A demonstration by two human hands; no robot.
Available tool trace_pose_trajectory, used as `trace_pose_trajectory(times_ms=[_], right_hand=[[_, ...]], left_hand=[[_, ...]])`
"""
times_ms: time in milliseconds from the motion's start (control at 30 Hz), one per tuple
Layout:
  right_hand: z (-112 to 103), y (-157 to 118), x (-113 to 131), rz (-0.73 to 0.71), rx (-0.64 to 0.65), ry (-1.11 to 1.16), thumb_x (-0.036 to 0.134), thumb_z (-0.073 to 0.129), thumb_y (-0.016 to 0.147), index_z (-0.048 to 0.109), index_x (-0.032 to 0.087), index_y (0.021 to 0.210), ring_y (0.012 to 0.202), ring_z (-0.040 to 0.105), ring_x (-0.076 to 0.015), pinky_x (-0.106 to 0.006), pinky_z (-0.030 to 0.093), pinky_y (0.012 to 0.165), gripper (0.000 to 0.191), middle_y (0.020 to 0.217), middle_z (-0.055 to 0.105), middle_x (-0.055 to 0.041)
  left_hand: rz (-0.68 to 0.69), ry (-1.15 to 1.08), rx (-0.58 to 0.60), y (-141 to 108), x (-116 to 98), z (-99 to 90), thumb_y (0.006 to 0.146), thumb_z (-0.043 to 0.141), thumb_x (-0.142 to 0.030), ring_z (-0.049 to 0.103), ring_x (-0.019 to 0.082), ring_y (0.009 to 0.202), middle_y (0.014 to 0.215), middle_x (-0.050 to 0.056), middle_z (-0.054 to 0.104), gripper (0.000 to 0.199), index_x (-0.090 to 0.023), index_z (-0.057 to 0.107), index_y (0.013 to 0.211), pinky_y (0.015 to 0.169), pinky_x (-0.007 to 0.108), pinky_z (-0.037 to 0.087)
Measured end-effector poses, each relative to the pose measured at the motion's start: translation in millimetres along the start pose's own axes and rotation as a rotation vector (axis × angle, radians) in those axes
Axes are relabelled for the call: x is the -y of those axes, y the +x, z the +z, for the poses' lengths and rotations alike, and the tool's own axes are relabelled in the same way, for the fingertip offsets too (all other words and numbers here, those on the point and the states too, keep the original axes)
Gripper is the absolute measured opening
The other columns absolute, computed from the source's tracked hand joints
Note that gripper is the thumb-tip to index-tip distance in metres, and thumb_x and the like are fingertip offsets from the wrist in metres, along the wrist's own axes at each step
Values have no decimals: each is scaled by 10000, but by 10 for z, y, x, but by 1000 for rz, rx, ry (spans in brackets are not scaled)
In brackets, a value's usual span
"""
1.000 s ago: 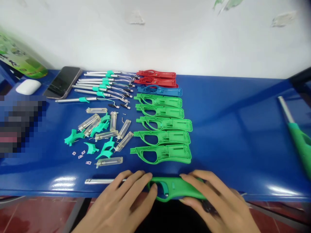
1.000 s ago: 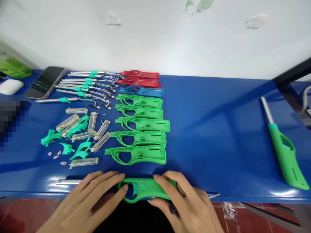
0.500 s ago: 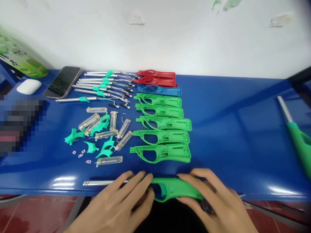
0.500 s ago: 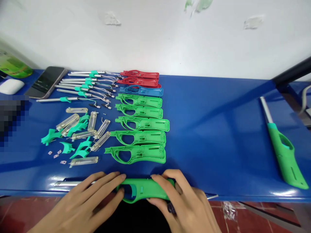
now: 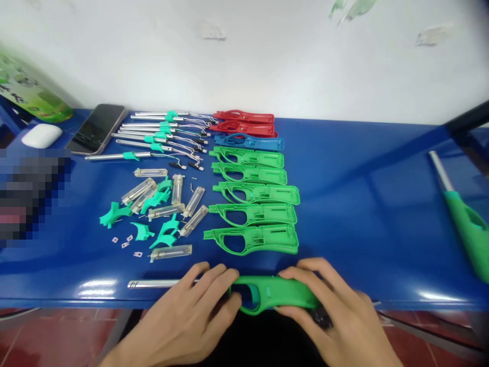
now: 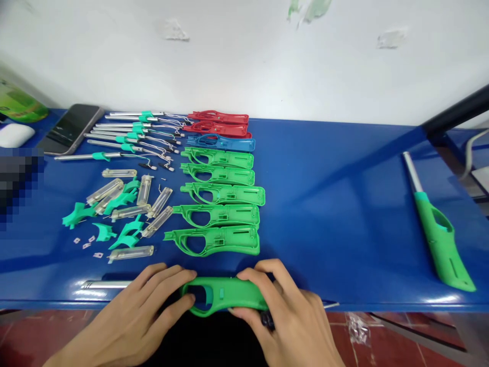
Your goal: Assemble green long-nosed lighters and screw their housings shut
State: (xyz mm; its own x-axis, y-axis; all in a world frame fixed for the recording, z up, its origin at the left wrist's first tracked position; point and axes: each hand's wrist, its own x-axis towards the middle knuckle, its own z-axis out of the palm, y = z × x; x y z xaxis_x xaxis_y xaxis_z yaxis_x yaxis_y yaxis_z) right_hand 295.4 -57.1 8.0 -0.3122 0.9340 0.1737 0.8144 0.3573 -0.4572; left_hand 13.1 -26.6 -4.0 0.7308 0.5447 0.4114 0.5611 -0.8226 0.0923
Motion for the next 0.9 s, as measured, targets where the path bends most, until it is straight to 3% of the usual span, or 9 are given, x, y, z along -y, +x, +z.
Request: trace_pose_trajectory(times_ms=[400, 633, 800, 900], right_hand=[[76, -60, -26, 11, -24, 25, 513, 529, 1155, 660, 289, 1276, 769, 821, -148, -237, 652, 561, 287, 1134, 732, -34], [72, -112, -57, 21, 25, 61, 480, 558, 1151, 640, 293, 1319, 810, 822, -133, -213, 639, 595, 264, 1175, 703, -32], [61, -97, -30, 36, 37, 81, 498, 541, 1155, 630, 291, 1308, 793, 814, -126, -218, 636, 587, 272, 1167, 700, -29], [49, -49, 5, 39, 16, 84, 530, 519, 1158, 625, 297, 1265, 802, 817, -126, -217, 637, 586, 278, 1136, 729, -14]], left_hand=[[-12, 50, -4, 58, 1, -3, 1109, 373, -81, 616, 257, 1015, 1152, 72, 669, 284, -225, 615, 1073, 901, 401, 517], [-93, 46, -41, -56, -68, 109, 906, 560, 24, 592, 265, 924, 1069, 67, 663, 333, -273, 608, 1048, 760, 362, 524], [-201, -31, -42, -143, -72, 134, 963, 626, -84, 668, 203, 876, 1030, 29, 722, 264, -277, 636, 1142, 764, 316, 568], [-287, -99, -14, -137, -47, 62, 1069, 591, -299, 706, 172, 783, 956, 15, 739, 128, -247, 627, 1180, 698, 281, 590]])
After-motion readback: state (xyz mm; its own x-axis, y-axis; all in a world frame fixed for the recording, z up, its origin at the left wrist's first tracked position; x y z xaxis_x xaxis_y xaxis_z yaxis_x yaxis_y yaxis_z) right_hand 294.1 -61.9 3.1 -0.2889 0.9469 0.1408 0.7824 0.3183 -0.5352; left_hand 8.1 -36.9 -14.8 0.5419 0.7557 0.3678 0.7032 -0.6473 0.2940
